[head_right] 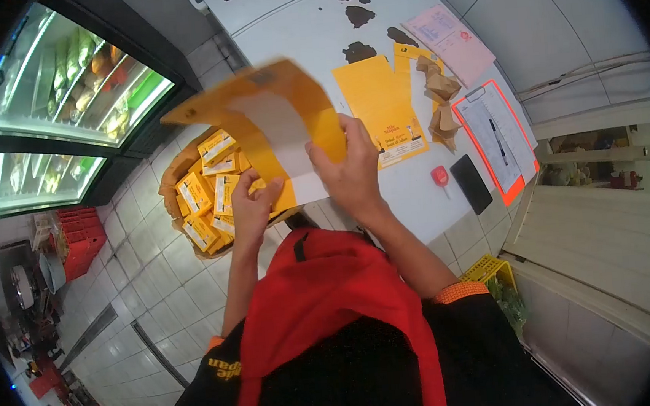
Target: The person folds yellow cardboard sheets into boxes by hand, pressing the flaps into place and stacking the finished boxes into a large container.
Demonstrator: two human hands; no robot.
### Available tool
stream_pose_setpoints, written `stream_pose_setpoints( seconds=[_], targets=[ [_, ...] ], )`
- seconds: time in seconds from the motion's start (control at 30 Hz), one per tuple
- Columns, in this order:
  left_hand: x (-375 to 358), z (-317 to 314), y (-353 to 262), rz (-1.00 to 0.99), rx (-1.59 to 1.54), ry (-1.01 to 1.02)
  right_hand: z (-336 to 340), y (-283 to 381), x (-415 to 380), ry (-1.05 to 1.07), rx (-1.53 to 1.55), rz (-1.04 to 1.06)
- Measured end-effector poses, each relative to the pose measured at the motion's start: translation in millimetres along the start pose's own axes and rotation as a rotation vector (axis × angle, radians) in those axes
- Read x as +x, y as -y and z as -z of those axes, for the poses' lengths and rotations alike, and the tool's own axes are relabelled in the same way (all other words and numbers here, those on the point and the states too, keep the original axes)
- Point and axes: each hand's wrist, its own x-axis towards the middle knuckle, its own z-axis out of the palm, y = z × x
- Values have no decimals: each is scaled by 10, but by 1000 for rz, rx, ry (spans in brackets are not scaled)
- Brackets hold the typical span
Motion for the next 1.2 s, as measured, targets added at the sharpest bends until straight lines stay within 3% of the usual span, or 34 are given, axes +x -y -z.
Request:
stream_pose_setpoints(
  seconds=[0.03,0.07,0.13,0.27,0.33,0.37,0.43,0.5,0.6,0.63,0.7,0.77,0.9,0.93,0.97,1.07,1.13,1.2],
  targets=[
    [9,-88,24,-156,59,-78,-22,10,-6,-3,1,3],
    [33,-139,22,-158,59,-77,-46,27,-22,30,-81,96],
    [88,-202,21,-359,189,-181,-93,74,-70,89,-136,209],
    [250,-47,241,-273,250,-218,-94,58,-53,222,3,108],
    [333,90,404,-230,404,-158,-91,-114,-14,319,254,-102],
    [298,72,293,-232,403,-157,-27,-98,44,318,254,-101],
    [169,24,-11,-11,-145,-49,153,-3,197,358,50,-138],
    [147,119,-3,9,-106,7,224,28,298,311,61,-198],
    [46,97,-75,-77,-216,79,195,-50,357,174,-226,-7],
    [56,99,-38,-80,-217,78,176,-60,357,174,-225,-4],
    [77,107,57,-145,-232,32,152,-53,331,344,-545,-68],
    [40,104,83,-154,-264,-7,117,-62,299,355,-527,-158],
    [16,87,263,-208,-311,-136,56,-75,300,273,-342,-6],
    [-12,79,308,-40,-273,-211,34,-2,299,216,-220,62],
    [-25,3,314,-38,-272,-210,-8,49,287,216,-220,60],
    [-23,-291,313,-211,-680,-305,-205,213,223,65,-59,61],
    [127,-142,509,-99,-787,-206,-333,310,167,-38,157,78],
    [204,-95,522,35,-838,-103,-298,311,140,77,-5,40]
  ],
)
